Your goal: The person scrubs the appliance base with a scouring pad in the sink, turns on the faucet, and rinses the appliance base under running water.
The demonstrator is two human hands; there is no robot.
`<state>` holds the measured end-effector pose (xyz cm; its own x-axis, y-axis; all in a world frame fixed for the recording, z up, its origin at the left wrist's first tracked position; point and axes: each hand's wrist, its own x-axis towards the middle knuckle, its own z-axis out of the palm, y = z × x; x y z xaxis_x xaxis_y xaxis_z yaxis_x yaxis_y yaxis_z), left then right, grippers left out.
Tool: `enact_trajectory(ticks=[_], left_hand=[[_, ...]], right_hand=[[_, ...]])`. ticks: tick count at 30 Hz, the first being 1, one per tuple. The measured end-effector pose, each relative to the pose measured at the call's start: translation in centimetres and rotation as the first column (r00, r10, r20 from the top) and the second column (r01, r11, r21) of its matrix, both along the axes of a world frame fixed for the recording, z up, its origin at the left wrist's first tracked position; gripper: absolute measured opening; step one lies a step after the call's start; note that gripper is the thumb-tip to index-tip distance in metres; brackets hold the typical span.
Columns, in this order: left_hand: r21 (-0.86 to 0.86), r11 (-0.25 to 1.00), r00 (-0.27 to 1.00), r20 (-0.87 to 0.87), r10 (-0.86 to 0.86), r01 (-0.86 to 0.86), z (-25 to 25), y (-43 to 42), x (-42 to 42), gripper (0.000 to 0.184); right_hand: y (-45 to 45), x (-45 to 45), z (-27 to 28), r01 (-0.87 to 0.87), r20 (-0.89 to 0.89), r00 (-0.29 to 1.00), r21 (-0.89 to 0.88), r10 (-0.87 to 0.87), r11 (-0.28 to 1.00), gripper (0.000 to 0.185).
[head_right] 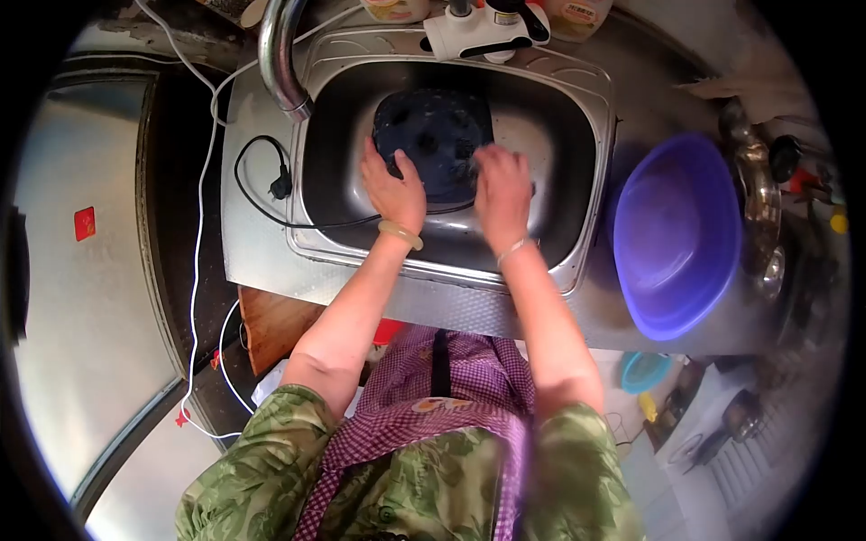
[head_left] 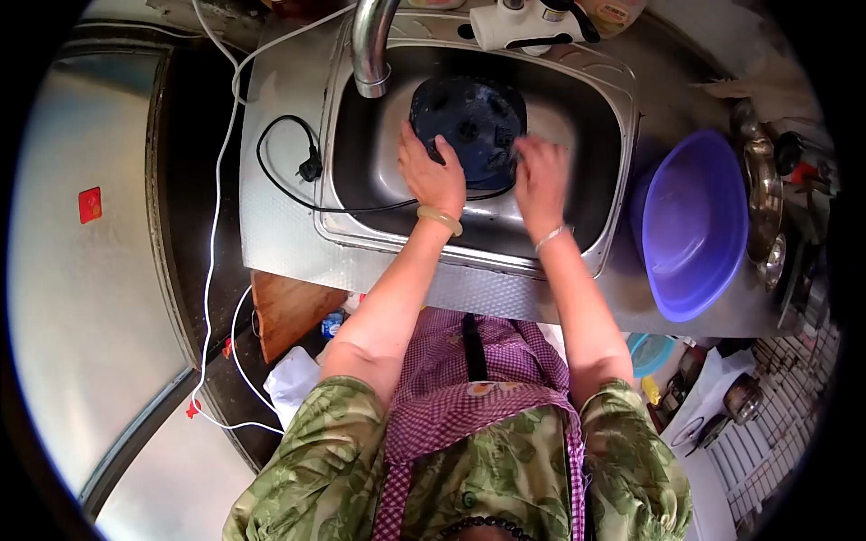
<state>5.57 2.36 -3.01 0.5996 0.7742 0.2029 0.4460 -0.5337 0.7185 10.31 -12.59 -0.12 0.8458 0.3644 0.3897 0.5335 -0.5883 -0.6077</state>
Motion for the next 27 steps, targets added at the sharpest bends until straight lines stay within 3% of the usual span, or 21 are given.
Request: enact_trajectory(ticks=[3,6,7,11,16,20,21,24,27], left_hand=[[-0.011,1.000,1.000,-0.011,0.001,-0.001,0.3,0.1,-0.5,0.055],[-0.021,1.000,1.000,-0.004,0.008,-0.008,0.4,0.0,0.1,0.055],[-0.021,1.000,1.000,-0.006,0.005,-0.005,0.4,0.0,-0.1,0.055],[-0.038,0.999,1.000,-0.013,0.024,-0.024,0.6,0.0,-0.1,0.055],[-0.040,0.999,1.000,-0.008,0.017,-0.017,0.6,0.2,-0.1,0.055],[-0.012,1.000,1.000,-0.004,0.023,-0.023,0.3,0.1,-0.3,0.057],[-0.026,1.000,1.000,-0.007,0.016,-0.016,0.5,0.0,-0.5,0.057],[-0.045,0.999,1.000,-0.004,0.019,-0.019,1.0,0.4,-0.4,0.059],[-0.064,0.998,1.000,-0.009,0.004,-0.005,1.1,0.3,-0.3,0.062]], right_hand=[[1.0,3.6,-0.2,0.025,0.032,0.999,0.012,-0.025,1.000,0.028],[-0.4,-0.4,0.8,-0.081,0.070,0.994,-0.102,0.089,0.991,0.028],[-0.7,-1.5,0.6,-0.097,-0.058,0.994,-0.029,0.095,0.995,0.027],[0.5,2.5,0.3,-0.026,0.034,0.999,-0.054,0.028,0.998,0.028],[-0.3,1.5,0.3,-0.098,0.076,0.992,-0.068,0.103,0.993,0.026],[-2.6,0.4,0.0,-0.095,-0.148,0.985,-0.061,0.085,0.994,0.025],[-2.9,1.5,-0.4,0.016,-0.222,0.975,-0.005,-0.016,1.000,0.024],[0.5,2.7,4.6,-0.090,-0.144,0.984,0.106,0.105,0.990,0.021],[4.3,3.6,6.0,-0.255,0.087,0.950,-0.337,0.299,0.906,0.016]])
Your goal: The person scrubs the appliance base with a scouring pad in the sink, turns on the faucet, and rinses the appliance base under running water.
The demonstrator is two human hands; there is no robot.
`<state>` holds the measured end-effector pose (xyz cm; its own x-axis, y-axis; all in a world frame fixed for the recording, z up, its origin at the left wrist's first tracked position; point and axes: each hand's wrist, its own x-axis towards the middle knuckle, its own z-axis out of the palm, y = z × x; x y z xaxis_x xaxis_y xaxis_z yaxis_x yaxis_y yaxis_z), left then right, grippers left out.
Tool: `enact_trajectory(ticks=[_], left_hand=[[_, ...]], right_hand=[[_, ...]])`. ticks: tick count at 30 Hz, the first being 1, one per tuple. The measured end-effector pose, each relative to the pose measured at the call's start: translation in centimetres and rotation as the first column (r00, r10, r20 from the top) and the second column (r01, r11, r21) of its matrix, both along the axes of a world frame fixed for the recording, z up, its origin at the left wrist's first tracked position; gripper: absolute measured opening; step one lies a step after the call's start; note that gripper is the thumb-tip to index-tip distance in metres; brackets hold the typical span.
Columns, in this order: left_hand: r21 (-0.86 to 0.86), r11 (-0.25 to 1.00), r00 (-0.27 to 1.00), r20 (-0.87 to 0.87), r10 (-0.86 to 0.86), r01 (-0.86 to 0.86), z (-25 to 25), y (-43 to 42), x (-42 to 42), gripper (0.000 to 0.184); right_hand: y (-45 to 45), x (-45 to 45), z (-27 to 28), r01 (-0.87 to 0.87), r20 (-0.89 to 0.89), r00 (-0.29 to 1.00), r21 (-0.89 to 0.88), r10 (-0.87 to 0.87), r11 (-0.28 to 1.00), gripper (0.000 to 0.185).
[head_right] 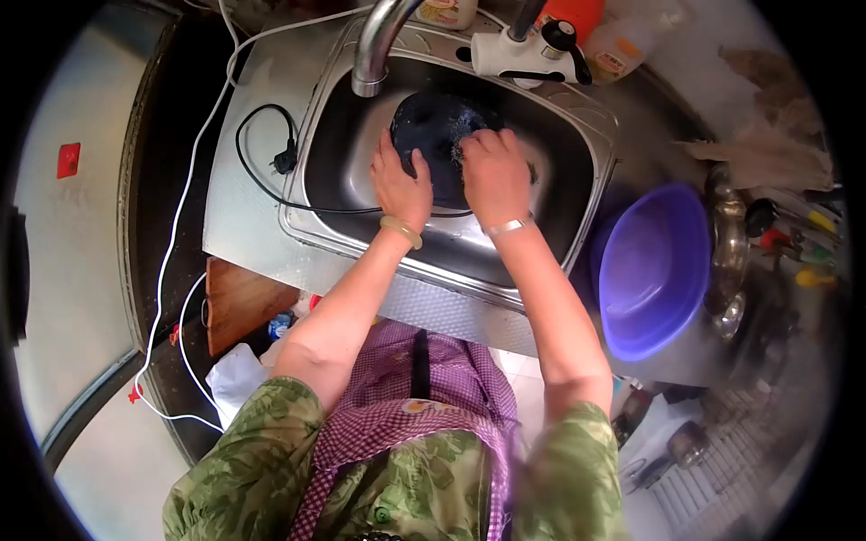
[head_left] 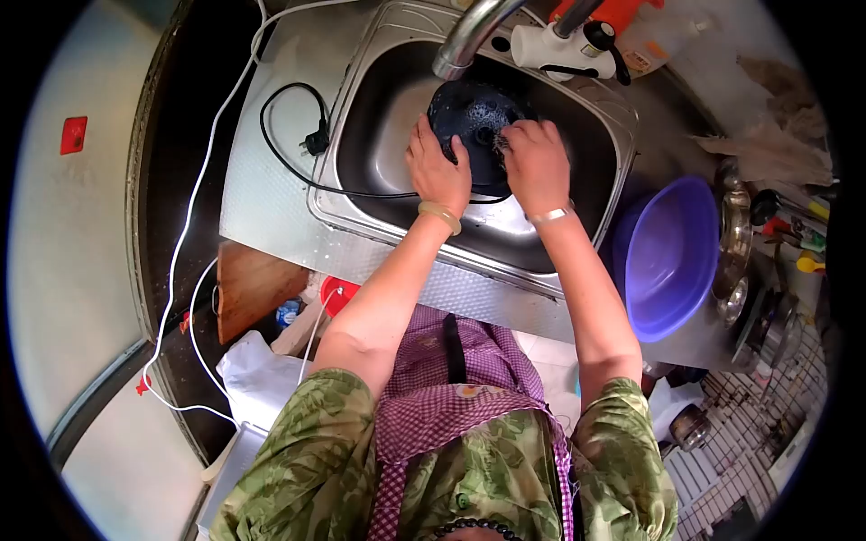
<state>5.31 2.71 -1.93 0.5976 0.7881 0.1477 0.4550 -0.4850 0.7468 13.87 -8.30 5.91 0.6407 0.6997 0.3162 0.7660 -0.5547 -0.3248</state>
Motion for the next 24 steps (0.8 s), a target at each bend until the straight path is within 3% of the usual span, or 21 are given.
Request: enact_trajectory(ticks=[3,7,8,11,15,19,21,23,24], left_hand=[[-0.037,0.999,1.000,0.005,-0.002,0.003,0.3,0.5,-0.3,0.064],[-0.066,0.997,0.999,-0.004,-0.046,0.046,0.0,0.8,-0.7,0.067],[-0.064,0.996,0.998,-0.014,-0.067,0.066,-0.1,0.8,-0.8,0.067],[-0.095,0.991,0.995,-0.020,-0.095,0.093,0.5,0.8,-1.0,0.069],[-0.161,0.980,0.992,-0.026,-0.123,0.118,0.9,1.3,-1.3,0.074],[-0.205,0.948,0.968,-0.016,-0.252,0.243,0.7,2.5,-2.0,0.089],[-0.328,0.905,0.956,-0.023,-0.294,0.270,-0.2,3.6,-2.7,0.097],[-0.479,0.831,0.946,-0.005,-0.325,0.283,-1.2,4.9,-3.3,0.098],[-0.493,0.826,0.953,0.025,-0.302,0.274,-0.6,5.5,-3.8,0.083]], right_hand=[[1.9,0.9,-1.7,0.010,0.107,0.994,-0.272,0.020,0.962,0.020],[0.5,0.9,-1.6,-0.074,-0.025,0.997,-0.148,0.071,0.986,0.020],[-0.3,0.9,-1.2,-0.162,-0.128,0.982,-0.172,0.141,0.972,0.020],[-0.7,1.3,-1.7,-0.113,-0.173,0.981,-0.124,0.090,0.986,0.018],[1.3,0.5,-1.9,0.056,0.019,0.998,-0.262,-0.052,0.963,0.022],[0.0,2.5,0.6,-0.123,-0.331,0.943,-0.269,0.028,0.955,0.019],[0.1,2.7,1.7,0.037,-0.406,0.913,-0.030,-0.046,0.999,0.023],[3.2,1.6,4.5,0.038,-0.400,0.917,0.097,0.004,0.995,0.027],[4.0,1.4,3.4,-0.052,-0.240,0.969,0.066,0.066,0.996,0.028]])
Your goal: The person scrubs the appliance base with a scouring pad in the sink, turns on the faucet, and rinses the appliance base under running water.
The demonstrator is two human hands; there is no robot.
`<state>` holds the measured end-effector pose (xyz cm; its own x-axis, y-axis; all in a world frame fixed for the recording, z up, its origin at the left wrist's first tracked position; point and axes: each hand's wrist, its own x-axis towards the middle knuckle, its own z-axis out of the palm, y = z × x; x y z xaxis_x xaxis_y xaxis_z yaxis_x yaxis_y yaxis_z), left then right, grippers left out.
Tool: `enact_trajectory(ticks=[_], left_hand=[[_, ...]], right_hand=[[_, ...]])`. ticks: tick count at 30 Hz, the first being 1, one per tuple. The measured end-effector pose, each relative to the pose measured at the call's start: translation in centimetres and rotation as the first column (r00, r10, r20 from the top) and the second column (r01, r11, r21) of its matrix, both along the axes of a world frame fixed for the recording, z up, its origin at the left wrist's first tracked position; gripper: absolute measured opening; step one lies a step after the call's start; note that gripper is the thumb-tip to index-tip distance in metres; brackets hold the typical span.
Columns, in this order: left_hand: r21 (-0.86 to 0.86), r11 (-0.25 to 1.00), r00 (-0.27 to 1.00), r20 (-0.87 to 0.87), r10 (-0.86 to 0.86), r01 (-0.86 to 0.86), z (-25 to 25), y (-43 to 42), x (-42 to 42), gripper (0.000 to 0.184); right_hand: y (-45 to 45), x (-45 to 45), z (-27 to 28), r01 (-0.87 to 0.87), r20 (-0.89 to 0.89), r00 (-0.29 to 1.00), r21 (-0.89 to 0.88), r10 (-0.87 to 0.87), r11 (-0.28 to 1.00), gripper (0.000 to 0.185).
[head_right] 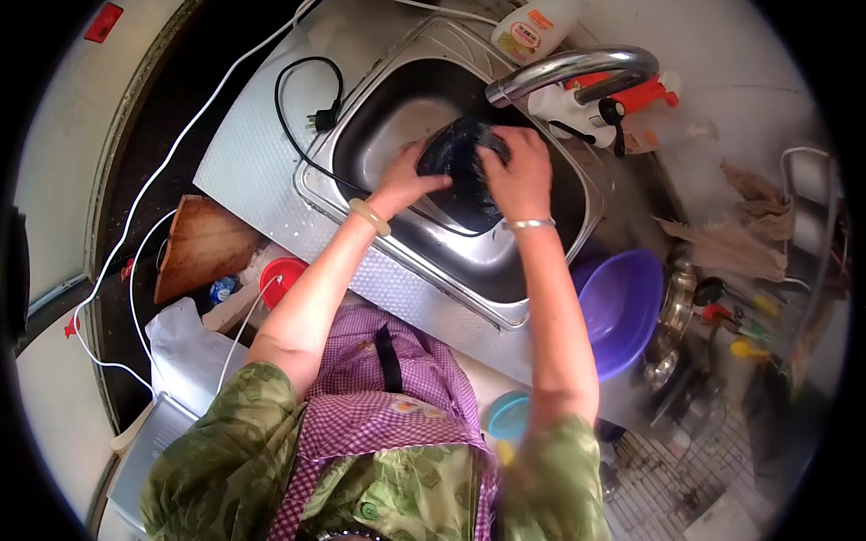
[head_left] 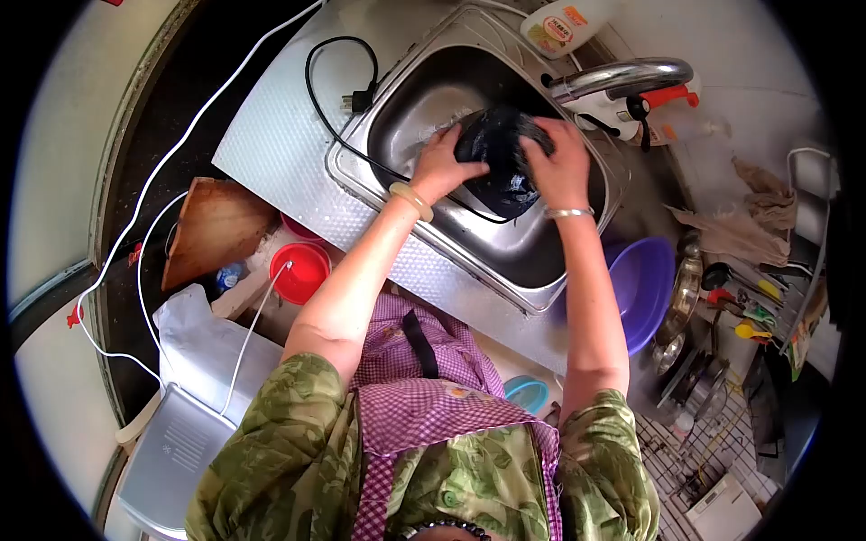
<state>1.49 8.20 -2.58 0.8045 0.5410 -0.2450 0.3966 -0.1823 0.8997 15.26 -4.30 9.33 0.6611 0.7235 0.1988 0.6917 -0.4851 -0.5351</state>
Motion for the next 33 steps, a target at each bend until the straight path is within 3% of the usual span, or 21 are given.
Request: enact_trajectory(ticks=[1,3,5,7,10,11,13,15,16,18,19,20,21,23,25,26,27,29,31,33], left_hand=[[-0.045,0.997,0.998,0.008,0.067,-0.067,0.1,0.2,-0.3,0.077],[-0.135,0.970,0.979,0.013,0.203,-0.200,0.4,0.5,-0.7,0.068],[-0.083,0.972,0.975,0.015,0.223,-0.221,0.9,0.5,-1.0,0.062],[-0.068,0.974,0.976,0.024,0.216,-0.214,1.1,0.2,-1.3,0.065],[0.111,0.972,0.977,0.078,0.198,-0.206,2.1,-0.7,-0.9,0.071],[0.166,0.967,0.979,0.095,0.178,-0.192,2.5,-0.9,-0.4,0.074],[0.279,0.948,0.985,0.126,0.121,-0.152,3.2,-1.5,1.0,0.079],[0.415,0.907,0.995,0.092,0.032,-0.068,3.1,-1.6,3.2,0.082],[0.493,0.870,0.998,0.064,-0.027,-0.008,3.1,-1.5,4.2,0.083],[0.569,0.810,0.989,-0.062,-0.134,0.146,3.3,-1.5,5.6,0.079],[0.519,0.846,0.991,-0.018,-0.135,0.125,2.5,-1.5,6.0,0.076],[0.466,0.877,0.990,0.021,-0.138,0.113,1.1,-1.4,6.1,0.073],[0.408,0.907,0.988,0.057,-0.141,0.106,0.1,-1.3,6.3,0.071],[0.415,0.908,0.983,0.134,-0.124,0.058,0.3,-1.6,6.2,0.058],[0.330,0.944,0.981,0.189,-0.052,-0.013,0.2,-1.9,5.8,0.051],[0.314,0.949,0.975,0.221,-0.038,-0.034,-0.1,-2.0,6.1,0.051],[0.294,0.954,0.973,0.231,-0.012,-0.058,-0.4,-1.9,5.5,0.050],[0.292,0.956,0.973,0.223,-0.059,-0.009,-0.7,-1.6,4.7,0.053],[0.349,0.937,0.967,0.226,-0.117,0.032,-0.6,-1.9,5.3,0.054],[0.478,0.876,0.962,0.199,-0.188,0.072,0.1,-2.2,5.3,0.054]], right_hand=[[0.6,-0.4,-1.6,-0.074,0.166,0.983,-0.033,0.079,0.997,0.030],[1.0,-3.1,-4.4,-0.060,0.211,0.970,-0.263,0.119,0.963,0.027],[0.3,-3.9,-4.6,-0.147,0.267,0.935,-0.299,0.231,0.943,0.026],[-1.4,-3.7,-3.1,-0.115,0.097,0.988,-0.024,0.116,0.993,0.024],[-6.1,-2.5,-2.1,0.234,-0.087,0.972,0.263,-0.219,0.936,0.025],[-7.9,-2.0,-2.4,0.362,-0.094,0.932,0.278,-0.350,0.890,0.027],[-12.2,-0.2,-7.0,0.634,-0.391,0.759,0.263,-0.520,0.728,0.030],[-14.0,0.1,-11.2,0.825,-0.748,0.496,0.247,-0.442,0.509,0.034],[-13.2,0.0,-12.2,0.842,-0.801,0.466,0.270,-0.377,0.466,0.036],[-11.8,0.1,-15.3,0.805,-0.754,0.496,0.214,-0.430,0.553,0.042],[-10.0,-0.5,-14.9,0.735,-0.636,0.622,0.274,-0.456,0.620,0.042],[-8.8,-0.9,-14.4,0.739,-0.587,0.644,0.310,-0.491,0.599,0.039],[-8.3,-0.8,-15.4,0.778,-0.657,0.604,0.363,-0.451,0.513,0.036],[-9.6,-0.5,-20.5,0.796,-0.605,0.496,0.032,-0.622,0.604,0.035],[-9.9,-3.2,-24.3,0.829,-0.713,0.281,-0.157,-0.642,0.536,0.035],[-9.1,-4.8,-25.3,0.904,-0.691,0.284,-0.039,-0.665,0.426,0.034],[-8.3,-5.9,-22.7,0.958,-0.864,0.196,0.066,-0.464,0.281,0.034],[-8.2,-6.7,-17.0,0.888,-0.677,0.451,0.274,-0.582,0.369,0.035],[-8.4,-3.1,-15.3,0.830,-0.665,0.543,0.332,-0.513,0.448,0.032],[-8.6,1.0,-17.4,0.788,-0.663,0.590,0.345,-0.461,0.510,0.031]])
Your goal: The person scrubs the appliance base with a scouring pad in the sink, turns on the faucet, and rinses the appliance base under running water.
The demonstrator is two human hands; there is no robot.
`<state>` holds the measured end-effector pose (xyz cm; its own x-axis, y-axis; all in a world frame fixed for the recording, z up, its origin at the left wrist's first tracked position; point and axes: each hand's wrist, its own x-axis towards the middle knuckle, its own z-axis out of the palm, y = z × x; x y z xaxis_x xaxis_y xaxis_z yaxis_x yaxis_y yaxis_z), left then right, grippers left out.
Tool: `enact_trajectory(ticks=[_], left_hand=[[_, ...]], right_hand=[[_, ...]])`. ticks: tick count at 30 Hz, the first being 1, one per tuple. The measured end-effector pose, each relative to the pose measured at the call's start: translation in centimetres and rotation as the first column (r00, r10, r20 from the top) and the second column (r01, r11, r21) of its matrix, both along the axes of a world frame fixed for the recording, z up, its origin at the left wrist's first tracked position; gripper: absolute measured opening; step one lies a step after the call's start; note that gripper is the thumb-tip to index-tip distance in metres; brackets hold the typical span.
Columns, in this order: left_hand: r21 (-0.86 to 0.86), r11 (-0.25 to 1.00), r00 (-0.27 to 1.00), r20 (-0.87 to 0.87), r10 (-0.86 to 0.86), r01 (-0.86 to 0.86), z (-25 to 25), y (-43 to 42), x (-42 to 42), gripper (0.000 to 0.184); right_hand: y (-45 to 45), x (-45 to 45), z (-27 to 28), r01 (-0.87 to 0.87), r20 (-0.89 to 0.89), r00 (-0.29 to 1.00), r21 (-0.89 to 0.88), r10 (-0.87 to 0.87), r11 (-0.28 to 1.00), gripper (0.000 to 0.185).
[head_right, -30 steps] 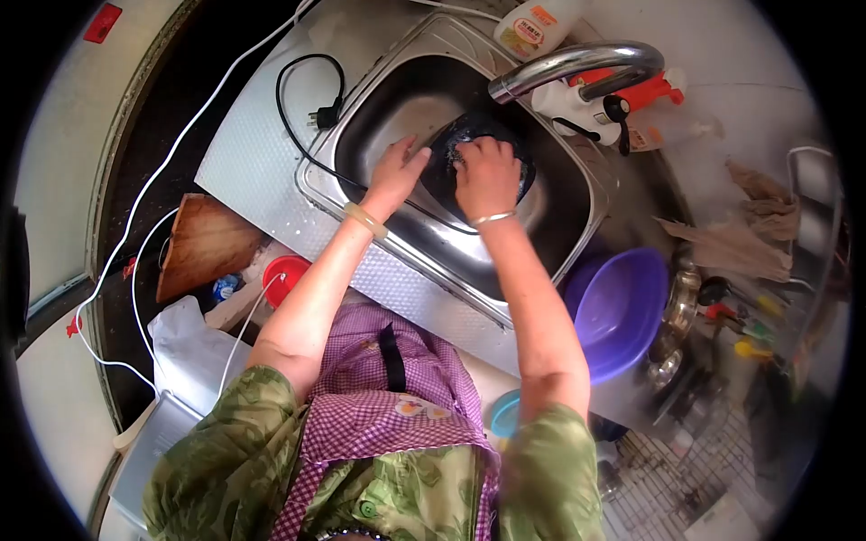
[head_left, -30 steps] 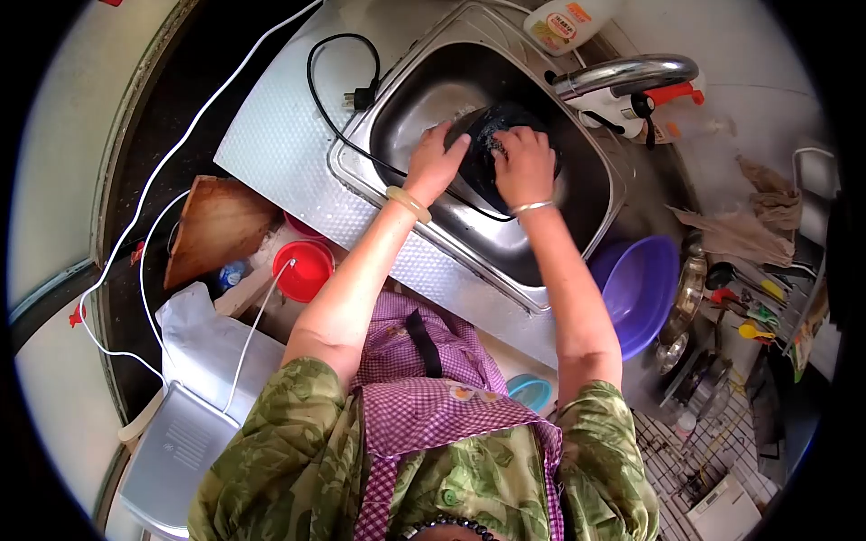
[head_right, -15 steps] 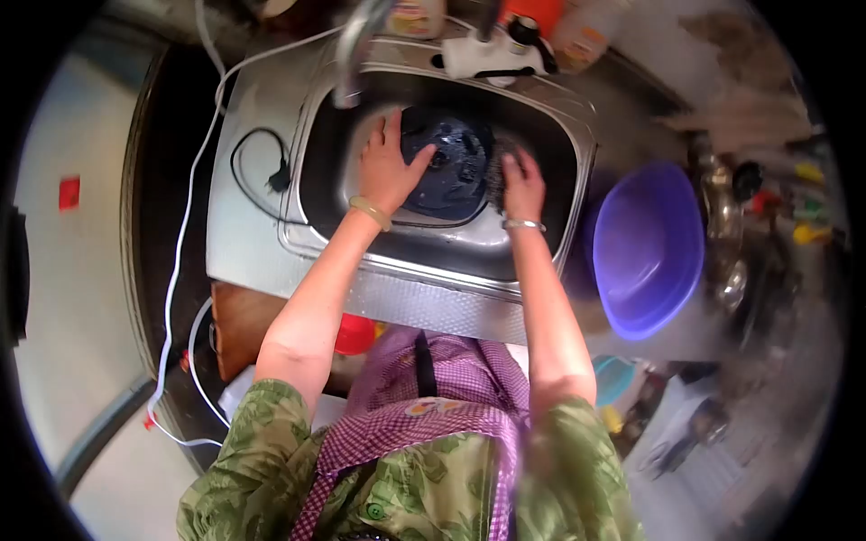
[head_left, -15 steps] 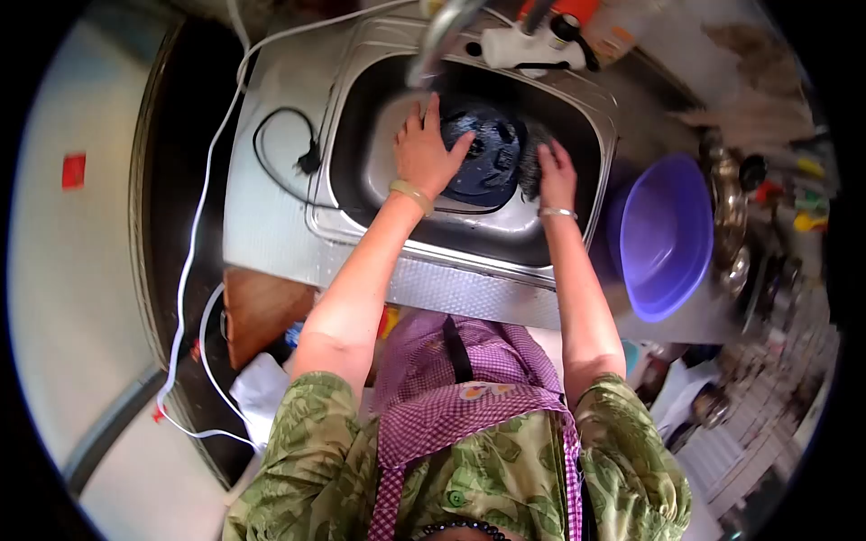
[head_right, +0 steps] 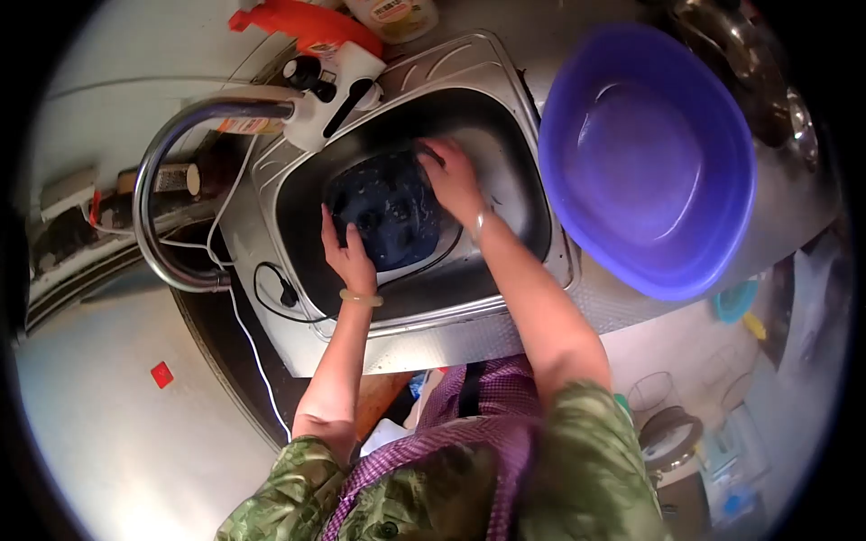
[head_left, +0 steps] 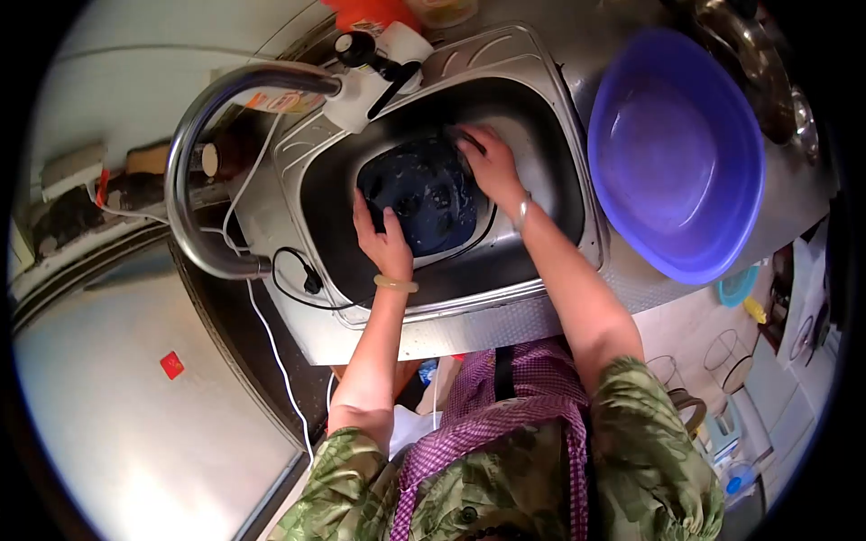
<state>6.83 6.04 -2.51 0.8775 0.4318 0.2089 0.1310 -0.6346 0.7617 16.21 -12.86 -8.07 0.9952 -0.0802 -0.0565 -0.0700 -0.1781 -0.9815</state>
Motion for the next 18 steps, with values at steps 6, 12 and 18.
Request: enact_trajectory(ticks=[6,12,18], left_hand=[[0.060,0.998,0.999,-0.031,-0.031,0.033,0.1,-0.2,-0.1,0.060],[0.067,0.998,0.999,-0.039,-0.016,0.019,0.2,-0.3,-0.1,0.061],[0.038,0.999,0.999,-0.036,-0.031,0.032,0.3,-0.2,-0.1,0.061]], right_hand=[[0.4,-2.5,-4.0,-0.093,-0.440,0.896,-0.325,-0.064,0.941,0.030],[1.3,4.9,0.7,-0.262,0.007,0.965,0.137,0.263,0.955,0.029],[0.7,1.4,-7.3,-0.114,-0.257,0.965,-0.206,0.059,0.972,0.029]])
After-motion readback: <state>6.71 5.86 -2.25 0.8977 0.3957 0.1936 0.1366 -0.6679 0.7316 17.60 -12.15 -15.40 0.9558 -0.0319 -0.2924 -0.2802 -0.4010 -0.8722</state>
